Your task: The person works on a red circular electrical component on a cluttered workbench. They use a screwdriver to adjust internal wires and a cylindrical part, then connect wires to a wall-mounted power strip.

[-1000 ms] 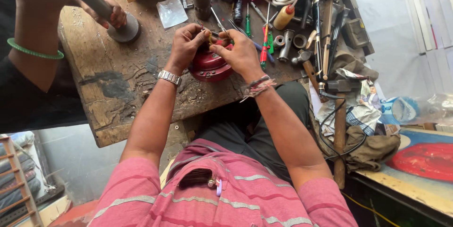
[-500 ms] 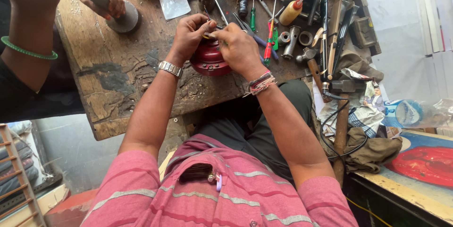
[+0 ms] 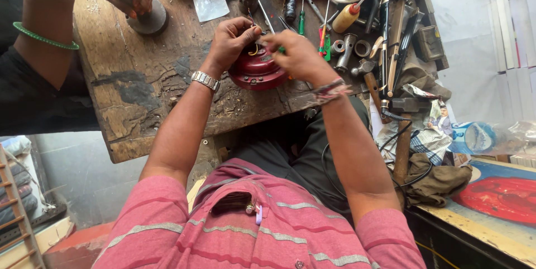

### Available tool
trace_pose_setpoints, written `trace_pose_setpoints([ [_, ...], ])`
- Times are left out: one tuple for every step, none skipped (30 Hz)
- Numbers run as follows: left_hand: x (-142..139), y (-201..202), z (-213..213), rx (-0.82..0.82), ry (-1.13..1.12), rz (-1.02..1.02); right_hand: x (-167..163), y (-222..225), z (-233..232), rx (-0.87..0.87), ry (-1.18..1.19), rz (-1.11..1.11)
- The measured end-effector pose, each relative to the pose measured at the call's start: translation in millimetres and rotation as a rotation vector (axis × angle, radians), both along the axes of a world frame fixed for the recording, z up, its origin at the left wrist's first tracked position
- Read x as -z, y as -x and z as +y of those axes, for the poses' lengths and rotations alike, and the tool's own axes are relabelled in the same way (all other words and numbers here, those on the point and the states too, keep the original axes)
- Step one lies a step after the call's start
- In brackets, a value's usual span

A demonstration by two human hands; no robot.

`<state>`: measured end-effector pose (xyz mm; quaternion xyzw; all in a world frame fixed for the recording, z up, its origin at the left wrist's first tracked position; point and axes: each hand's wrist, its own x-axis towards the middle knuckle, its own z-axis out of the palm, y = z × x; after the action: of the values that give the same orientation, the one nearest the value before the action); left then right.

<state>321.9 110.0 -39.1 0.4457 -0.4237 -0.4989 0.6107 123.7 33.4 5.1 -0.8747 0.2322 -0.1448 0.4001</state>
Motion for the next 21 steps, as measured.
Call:
trace_pose_setpoints([
  [0,0,0,-0.007,0.003,-0.010,-3,4,-1,0.064,-0.053,0.026],
  [0,0,0,-0.011,0.008,-0.015,-6,9,0,0.128,-0.109,0.054],
  [0,-1,0,-0.014,0.012,-0.021,-8,13,2,0.194,-0.166,0.083],
  [-1,0,0,-0.015,0.019,-0.027,-10,15,6,0.205,-0.054,0.071],
  [0,0,0,-0.007,0.005,-0.001,-10,16,10,0.220,0.063,0.055],
  [0,0,-1,0.003,-0.003,0.023,-12,17,12,0.235,0.186,0.038],
  [0,0,-2,0.012,-0.011,0.047,-13,17,15,0.264,0.256,0.079],
  [1,0,-2,0.000,-0.001,0.026,-12,15,20,0.289,0.319,0.120],
  [1,0,-1,-0.014,0.005,0.009,-12,13,25,0.311,0.378,0.164],
  [1,0,-1,-0.028,0.009,-0.008,-12,10,28,0.322,0.390,0.156],
  [2,1,0,-0.035,0.011,-0.020,-12,8,31,0.334,0.404,0.148],
  [2,1,0,-0.041,0.015,-0.032,-12,5,33,0.348,0.419,0.138],
  [2,1,0,-0.045,0.020,-0.045,-13,3,35,0.346,0.408,0.145],
  [2,1,0,-0.032,0.020,-0.033,-13,0,37,0.346,0.397,0.151],
  [3,0,0,-0.018,0.019,-0.022,-12,-2,39,0.345,0.386,0.157],
  [3,1,-1,-0.006,0.018,-0.010,-12,-3,39,0.358,0.376,0.179],
  [3,0,-1,-0.007,0.018,-0.013,-12,-4,40,0.370,0.364,0.199],
  [3,0,-1,-0.007,0.016,-0.014,-11,-5,40,0.382,0.351,0.222],
  [3,1,-1,-0.007,0.014,-0.015,-10,-6,41,0.378,0.375,0.207],
  [3,1,-1,-0.005,0.023,-0.003,-9,-7,41,0.375,0.400,0.190],
  [3,1,-1,-0.002,0.033,0.008,-7,-8,42,0.373,0.426,0.173],
])
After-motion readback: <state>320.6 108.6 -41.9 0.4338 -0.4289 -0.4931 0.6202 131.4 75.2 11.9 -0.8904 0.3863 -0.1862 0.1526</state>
